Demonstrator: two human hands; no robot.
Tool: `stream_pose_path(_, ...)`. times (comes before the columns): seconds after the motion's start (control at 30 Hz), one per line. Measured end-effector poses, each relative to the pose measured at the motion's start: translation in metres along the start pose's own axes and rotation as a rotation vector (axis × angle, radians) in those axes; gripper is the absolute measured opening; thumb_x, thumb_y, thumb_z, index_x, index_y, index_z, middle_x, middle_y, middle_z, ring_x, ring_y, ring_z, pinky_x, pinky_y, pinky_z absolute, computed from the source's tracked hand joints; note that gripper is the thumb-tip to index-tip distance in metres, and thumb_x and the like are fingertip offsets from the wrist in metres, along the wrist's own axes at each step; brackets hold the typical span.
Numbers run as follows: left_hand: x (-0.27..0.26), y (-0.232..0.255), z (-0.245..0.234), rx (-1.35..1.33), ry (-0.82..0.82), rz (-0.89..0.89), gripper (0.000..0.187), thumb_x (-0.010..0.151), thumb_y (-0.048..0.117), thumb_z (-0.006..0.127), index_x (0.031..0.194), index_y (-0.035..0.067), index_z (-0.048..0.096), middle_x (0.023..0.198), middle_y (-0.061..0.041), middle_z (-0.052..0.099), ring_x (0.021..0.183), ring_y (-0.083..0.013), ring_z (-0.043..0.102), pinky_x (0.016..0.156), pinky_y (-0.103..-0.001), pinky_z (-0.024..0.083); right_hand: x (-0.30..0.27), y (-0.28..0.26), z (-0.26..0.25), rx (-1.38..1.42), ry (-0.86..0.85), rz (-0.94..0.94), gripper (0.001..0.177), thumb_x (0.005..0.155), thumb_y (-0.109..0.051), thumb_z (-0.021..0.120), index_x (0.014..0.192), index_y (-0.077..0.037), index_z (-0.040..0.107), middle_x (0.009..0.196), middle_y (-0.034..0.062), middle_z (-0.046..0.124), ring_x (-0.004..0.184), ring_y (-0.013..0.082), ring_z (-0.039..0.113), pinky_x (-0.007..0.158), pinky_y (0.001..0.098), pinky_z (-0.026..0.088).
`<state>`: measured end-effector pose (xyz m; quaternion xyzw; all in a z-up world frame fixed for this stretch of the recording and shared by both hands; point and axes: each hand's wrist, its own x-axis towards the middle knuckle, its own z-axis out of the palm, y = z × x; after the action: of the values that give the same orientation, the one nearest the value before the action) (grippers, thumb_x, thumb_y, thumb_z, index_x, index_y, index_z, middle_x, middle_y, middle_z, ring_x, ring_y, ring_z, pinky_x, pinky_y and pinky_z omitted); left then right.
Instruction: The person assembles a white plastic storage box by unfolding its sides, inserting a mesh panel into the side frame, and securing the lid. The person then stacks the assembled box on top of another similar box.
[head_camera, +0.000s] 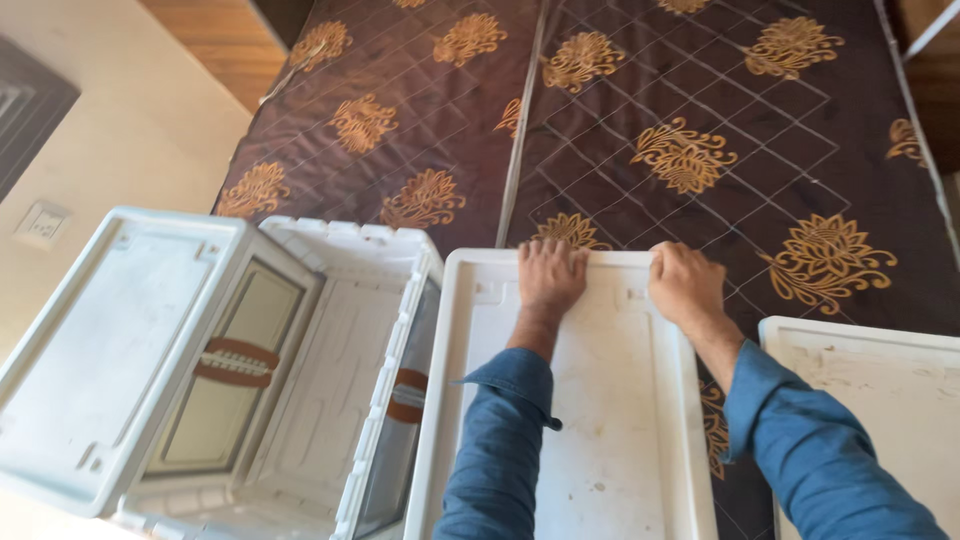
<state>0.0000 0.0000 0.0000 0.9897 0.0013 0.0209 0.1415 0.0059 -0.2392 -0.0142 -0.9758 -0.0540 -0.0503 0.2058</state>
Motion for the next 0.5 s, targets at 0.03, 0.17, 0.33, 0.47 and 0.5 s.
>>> stream_pose_path(0.03, -0.011, -0.009, -0.017, -0.025, 0.046, -0.033, 0.05, 0.111, 0.052, 0.046, 0.123, 0.01, 0.07, 0.133, -0.015, 0.066, 0.138, -0.032, 0.051, 0.128, -0.056, 0.026, -0.003, -0.008, -0.009, -0.066, 0.008, -0.03, 0.032, 0.113, -0.036, 0.042, 0.117, -0.017, 0.067, 0.116, 0.0042, 0.073, 0.115, 0.0283, 0.064, 0.109, 0.0661, 0.036)
stream_pose_path(0.17, -0.043, -0.043, -0.074, -0.088, 0.299, -0.066, 0.045, 0.097, 0.044, 0.056, 0.12, 0.008, 0.07, 0.128, -0.017, 0.063, 0.134, -0.0359, 0.05, 0.12, -0.061, 0.022, -0.002, -0.045, -0.035, -0.254, 0.124, -0.259, 0.034, 0.109, -0.036, 0.043, 0.099, -0.014, 0.068, 0.108, 0.0035, 0.075, 0.112, 0.0259, 0.068, 0.11, 0.0714, 0.026)
stream_pose_path(0.33, -0.06, -0.082, -0.086, -0.004, 0.537, -0.143, 0.055, 0.085, 0.037, 0.063, 0.13, 0.004, 0.061, 0.135, -0.022, 0.059, 0.126, -0.0402, 0.054, 0.102, -0.058, 0.037, 0.006, -0.1, -0.024, -0.23, 0.12, -0.415, 0.038, 0.109, -0.038, 0.042, 0.096, -0.013, 0.067, 0.102, 0.0057, 0.074, 0.105, 0.0266, 0.069, 0.107, 0.0654, 0.033)
stream_pose_path(0.47, -0.052, -0.107, -0.071, -0.317, 0.332, -0.364, 0.06, 0.093, 0.029, 0.058, 0.144, -0.001, 0.05, 0.131, -0.026, 0.061, 0.116, -0.0429, 0.061, 0.095, -0.049, 0.052, 0.016, -0.142, -0.003, -0.164, -0.091, -0.346, 0.042, 0.109, -0.042, 0.04, 0.097, -0.011, 0.067, 0.099, 0.0064, 0.074, 0.1, 0.0285, 0.069, 0.102, 0.0528, 0.041)
stream_pose_path(0.5, -0.05, -0.112, -0.067, -0.375, 0.274, -0.432, 0.059, 0.095, 0.028, 0.056, 0.146, -0.001, 0.049, 0.126, -0.025, 0.063, 0.112, -0.0425, 0.064, 0.094, -0.049, 0.053, 0.019, -0.15, -0.001, -0.148, -0.144, -0.333, 0.043, 0.109, -0.043, 0.04, 0.097, -0.011, 0.067, 0.098, 0.0066, 0.074, 0.099, 0.0287, 0.069, 0.099, 0.0512, 0.043)
